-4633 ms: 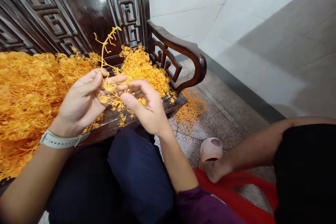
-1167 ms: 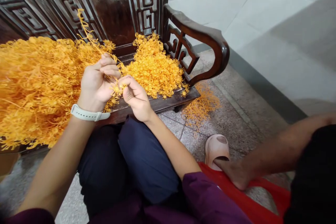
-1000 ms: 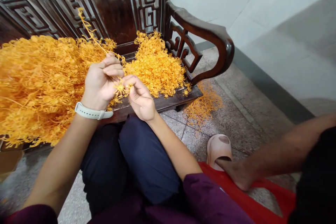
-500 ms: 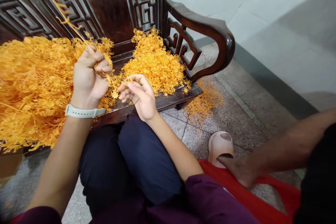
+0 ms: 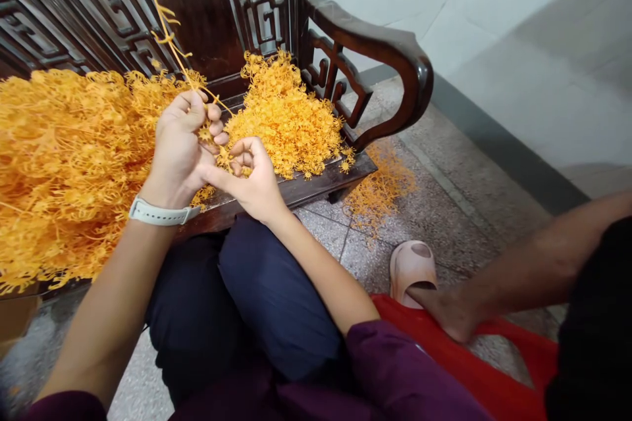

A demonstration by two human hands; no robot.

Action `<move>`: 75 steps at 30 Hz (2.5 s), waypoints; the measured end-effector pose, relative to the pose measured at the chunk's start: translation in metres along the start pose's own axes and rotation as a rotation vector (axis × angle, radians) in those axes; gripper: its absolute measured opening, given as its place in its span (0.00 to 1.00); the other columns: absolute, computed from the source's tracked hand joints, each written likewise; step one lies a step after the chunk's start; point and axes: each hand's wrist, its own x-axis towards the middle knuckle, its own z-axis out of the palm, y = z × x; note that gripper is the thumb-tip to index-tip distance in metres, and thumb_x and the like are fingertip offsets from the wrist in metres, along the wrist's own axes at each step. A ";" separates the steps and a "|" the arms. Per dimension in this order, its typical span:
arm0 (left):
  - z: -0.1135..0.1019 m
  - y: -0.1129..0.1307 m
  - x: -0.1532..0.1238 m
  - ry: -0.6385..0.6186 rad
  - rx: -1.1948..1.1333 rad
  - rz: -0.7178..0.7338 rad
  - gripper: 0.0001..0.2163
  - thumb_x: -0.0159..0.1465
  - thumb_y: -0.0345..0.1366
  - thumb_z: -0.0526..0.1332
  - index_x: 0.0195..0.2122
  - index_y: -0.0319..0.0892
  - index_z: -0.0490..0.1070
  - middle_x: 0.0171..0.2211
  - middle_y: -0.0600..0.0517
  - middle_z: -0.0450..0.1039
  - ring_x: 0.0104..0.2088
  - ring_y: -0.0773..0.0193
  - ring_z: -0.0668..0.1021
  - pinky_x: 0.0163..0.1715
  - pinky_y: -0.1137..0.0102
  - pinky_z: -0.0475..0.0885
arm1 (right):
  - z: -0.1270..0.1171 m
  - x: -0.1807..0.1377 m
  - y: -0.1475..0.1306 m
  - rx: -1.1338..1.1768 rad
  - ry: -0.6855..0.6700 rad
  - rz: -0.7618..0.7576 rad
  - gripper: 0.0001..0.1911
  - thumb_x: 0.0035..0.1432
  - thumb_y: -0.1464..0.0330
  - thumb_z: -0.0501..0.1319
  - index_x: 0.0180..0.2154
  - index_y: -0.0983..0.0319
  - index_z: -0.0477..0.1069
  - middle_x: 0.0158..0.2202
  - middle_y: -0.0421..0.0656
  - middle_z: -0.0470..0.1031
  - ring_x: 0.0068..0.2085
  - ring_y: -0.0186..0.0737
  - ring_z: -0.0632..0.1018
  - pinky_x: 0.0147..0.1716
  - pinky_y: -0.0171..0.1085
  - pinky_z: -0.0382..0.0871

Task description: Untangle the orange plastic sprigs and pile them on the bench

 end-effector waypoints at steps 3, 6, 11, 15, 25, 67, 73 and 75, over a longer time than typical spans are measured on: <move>-0.002 -0.001 0.002 -0.012 -0.005 0.046 0.06 0.68 0.34 0.67 0.38 0.53 0.71 0.25 0.57 0.75 0.24 0.67 0.76 0.24 0.72 0.71 | -0.001 0.000 0.002 -0.138 0.019 -0.134 0.25 0.52 0.58 0.78 0.36 0.56 0.63 0.29 0.33 0.59 0.29 0.31 0.61 0.28 0.34 0.58; -0.003 0.001 0.002 -0.018 0.026 0.081 0.08 0.70 0.32 0.66 0.35 0.51 0.70 0.25 0.57 0.74 0.21 0.69 0.72 0.21 0.74 0.68 | -0.004 0.001 0.005 -0.146 0.053 -0.192 0.17 0.64 0.55 0.70 0.35 0.57 0.67 0.27 0.34 0.59 0.27 0.32 0.60 0.28 0.35 0.56; 0.000 0.003 -0.001 -0.014 0.075 0.117 0.11 0.72 0.31 0.63 0.31 0.46 0.68 0.24 0.57 0.70 0.18 0.73 0.66 0.18 0.77 0.64 | -0.006 0.003 0.008 -0.091 0.029 -0.219 0.16 0.65 0.54 0.68 0.39 0.59 0.72 0.27 0.34 0.64 0.26 0.31 0.63 0.27 0.35 0.58; 0.006 0.004 -0.004 -0.003 0.079 0.099 0.11 0.75 0.32 0.60 0.33 0.45 0.69 0.24 0.56 0.68 0.19 0.73 0.67 0.19 0.77 0.66 | -0.005 0.004 0.007 -0.097 -0.015 -0.212 0.14 0.61 0.57 0.72 0.39 0.59 0.74 0.25 0.33 0.65 0.26 0.31 0.64 0.28 0.35 0.59; 0.000 0.013 -0.002 -0.005 0.036 0.009 0.12 0.75 0.24 0.54 0.33 0.42 0.66 0.23 0.60 0.62 0.14 0.78 0.56 0.13 0.81 0.54 | -0.014 -0.001 0.006 0.243 -0.124 0.011 0.16 0.64 0.53 0.69 0.37 0.57 0.68 0.27 0.34 0.61 0.23 0.29 0.58 0.22 0.34 0.49; -0.004 0.015 0.006 -0.028 0.103 0.227 0.11 0.74 0.34 0.63 0.33 0.46 0.65 0.25 0.58 0.64 0.19 0.74 0.65 0.20 0.78 0.63 | -0.021 0.007 0.010 0.722 -0.043 0.595 0.07 0.74 0.66 0.53 0.41 0.59 0.67 0.37 0.43 0.82 0.35 0.38 0.82 0.38 0.37 0.78; 0.003 0.000 0.004 -0.062 0.206 0.224 0.11 0.73 0.35 0.63 0.32 0.46 0.66 0.26 0.56 0.68 0.23 0.70 0.71 0.25 0.76 0.69 | -0.021 0.005 0.010 0.687 -0.005 0.457 0.07 0.72 0.68 0.61 0.39 0.58 0.64 0.29 0.36 0.73 0.26 0.30 0.73 0.28 0.29 0.68; 0.000 0.001 0.005 -0.067 0.179 0.195 0.11 0.74 0.33 0.62 0.32 0.45 0.65 0.25 0.56 0.66 0.21 0.72 0.68 0.22 0.77 0.66 | -0.021 0.003 0.009 0.662 -0.010 0.395 0.10 0.70 0.68 0.64 0.37 0.59 0.63 0.26 0.34 0.68 0.23 0.27 0.67 0.25 0.27 0.62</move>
